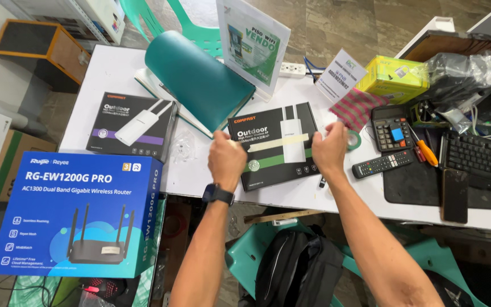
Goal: The person handles a white outdoor wireless CPE device, wraps it in a plastic bag, and closes its box. They apply tape across the box, write a label on it with a marker, carry the box to a metal shelving unit, and place it on the shelf among other router boxes.
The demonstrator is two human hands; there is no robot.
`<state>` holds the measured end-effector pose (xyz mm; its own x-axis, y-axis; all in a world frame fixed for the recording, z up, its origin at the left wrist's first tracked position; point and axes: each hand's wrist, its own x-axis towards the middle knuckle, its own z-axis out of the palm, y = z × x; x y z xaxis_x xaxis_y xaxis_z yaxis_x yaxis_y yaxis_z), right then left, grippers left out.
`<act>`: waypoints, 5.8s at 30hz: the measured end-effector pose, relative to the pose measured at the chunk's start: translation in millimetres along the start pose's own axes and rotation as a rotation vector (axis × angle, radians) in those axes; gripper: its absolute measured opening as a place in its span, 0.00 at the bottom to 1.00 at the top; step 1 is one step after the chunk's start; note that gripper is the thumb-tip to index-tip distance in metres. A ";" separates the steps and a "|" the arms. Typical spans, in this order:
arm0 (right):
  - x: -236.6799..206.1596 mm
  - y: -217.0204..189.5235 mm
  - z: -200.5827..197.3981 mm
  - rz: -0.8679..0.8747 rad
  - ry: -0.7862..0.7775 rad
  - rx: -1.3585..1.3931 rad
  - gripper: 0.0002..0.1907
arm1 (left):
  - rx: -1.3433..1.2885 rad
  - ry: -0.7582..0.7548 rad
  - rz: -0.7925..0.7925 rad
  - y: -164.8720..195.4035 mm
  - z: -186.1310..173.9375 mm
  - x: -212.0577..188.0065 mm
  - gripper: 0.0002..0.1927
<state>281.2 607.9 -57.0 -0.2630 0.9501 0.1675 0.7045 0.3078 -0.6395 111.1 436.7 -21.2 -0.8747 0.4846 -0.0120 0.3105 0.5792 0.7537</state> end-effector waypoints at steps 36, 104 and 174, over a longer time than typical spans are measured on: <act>-113.5 -92.0 -173.3 -0.349 -0.628 0.940 0.14 | -0.995 -0.562 0.495 54.2 -88.4 -133.4 0.20; -222.3 -137.9 -200.7 -0.627 0.198 0.489 0.04 | -0.295 0.090 1.006 83.1 -146.2 -198.6 0.15; -212.2 -113.0 -202.4 -0.616 0.041 0.437 0.04 | -0.212 0.004 0.917 69.5 -123.9 -204.4 0.10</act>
<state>390.9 381.6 131.5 -0.4939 0.6164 0.6133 0.1106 0.7441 -0.6589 265.3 296.7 115.1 -0.3236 0.6897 0.6478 0.8051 -0.1589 0.5714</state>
